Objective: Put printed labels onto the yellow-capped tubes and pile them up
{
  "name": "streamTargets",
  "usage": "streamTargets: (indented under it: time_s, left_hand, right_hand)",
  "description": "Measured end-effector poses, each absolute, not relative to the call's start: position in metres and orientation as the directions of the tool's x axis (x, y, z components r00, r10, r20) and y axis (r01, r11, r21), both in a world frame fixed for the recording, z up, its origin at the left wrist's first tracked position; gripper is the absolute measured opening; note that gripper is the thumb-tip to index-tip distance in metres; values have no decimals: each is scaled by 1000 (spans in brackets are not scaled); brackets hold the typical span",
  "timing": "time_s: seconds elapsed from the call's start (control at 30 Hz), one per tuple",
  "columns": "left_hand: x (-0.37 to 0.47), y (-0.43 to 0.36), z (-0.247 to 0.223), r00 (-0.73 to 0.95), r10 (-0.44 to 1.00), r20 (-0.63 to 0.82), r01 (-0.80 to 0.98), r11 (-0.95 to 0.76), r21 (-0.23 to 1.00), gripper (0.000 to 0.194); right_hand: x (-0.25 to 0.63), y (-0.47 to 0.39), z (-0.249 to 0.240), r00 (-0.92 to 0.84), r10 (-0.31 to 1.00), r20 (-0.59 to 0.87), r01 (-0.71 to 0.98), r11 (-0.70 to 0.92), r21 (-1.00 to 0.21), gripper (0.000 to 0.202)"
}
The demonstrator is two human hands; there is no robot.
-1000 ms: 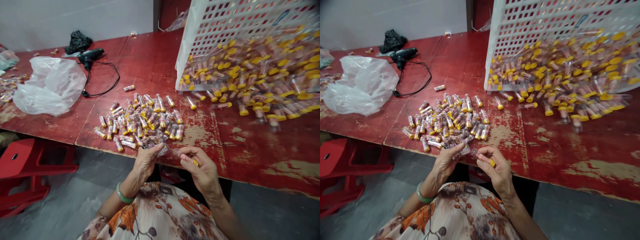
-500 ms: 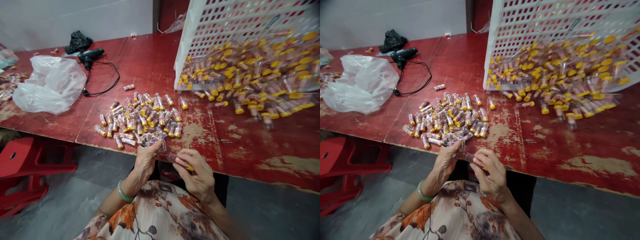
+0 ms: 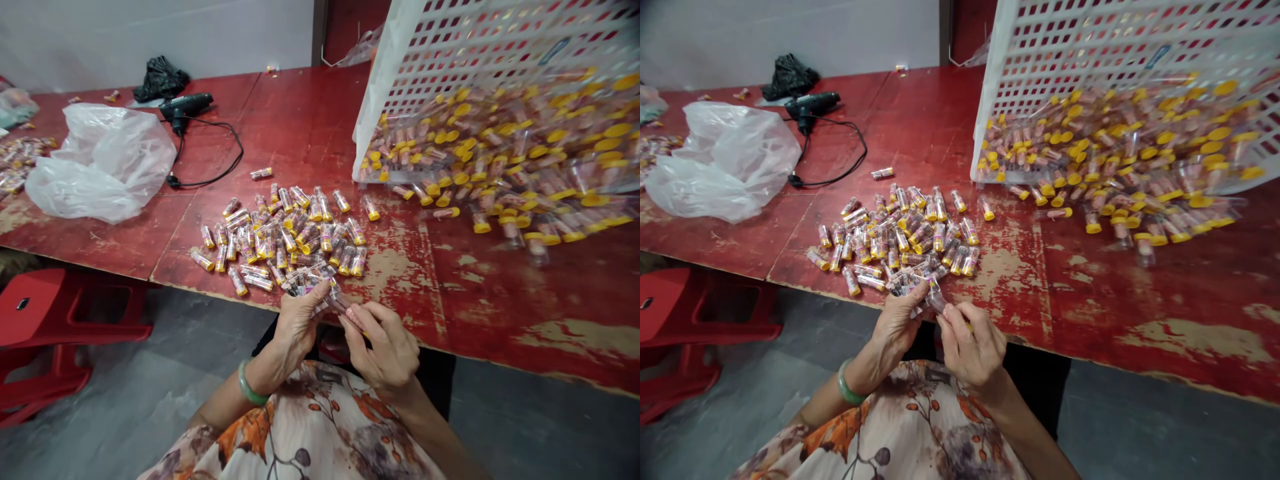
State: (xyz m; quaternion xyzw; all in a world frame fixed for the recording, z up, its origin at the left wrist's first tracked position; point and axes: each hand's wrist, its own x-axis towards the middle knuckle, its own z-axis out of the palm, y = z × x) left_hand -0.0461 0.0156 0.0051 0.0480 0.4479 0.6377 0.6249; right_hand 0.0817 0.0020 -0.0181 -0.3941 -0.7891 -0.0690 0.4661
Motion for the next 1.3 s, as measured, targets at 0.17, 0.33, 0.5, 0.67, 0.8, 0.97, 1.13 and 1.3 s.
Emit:
streamTargets:
  time_s: [0.17,0.33,0.5,0.67,0.8,0.97,1.13,1.3]
  left_hand:
    - [-45,17,8,-238,818,-523,-740,196,643,35]
    - [-43,14,1,-206,815,-542,-733,239,637,33]
    - [-46,12,-5,-165,835,-525,-715,266,647,33]
    - [-54,14,-3,-139,846,-515,-696,287,658,36]
    - [-50,10,0,-104,861,-498,-690,298,659,35]
    - [-42,3,5,-34,872,-488,-675,340,654,40]
    - [-42,1,7,-31,865,-502,-677,351,647,38]
    - [-42,1,7,-29,855,-517,-677,364,639,38]
  right_hand:
    - [76,1,-19,-224,552,804,680,679,-277,46]
    - [70,5,-27,-218,533,818,689,678,-258,47]
    - [76,19,-24,-310,616,724,552,737,-391,44]
    - [95,20,-18,-399,731,553,313,676,-668,37]
    - [92,14,-21,-230,747,624,324,663,-675,32]
    - [83,12,-18,-77,755,651,390,624,-677,29]
    - [79,9,-14,-35,726,687,395,642,-657,29]
    - [76,4,-19,18,707,707,398,644,-653,32]
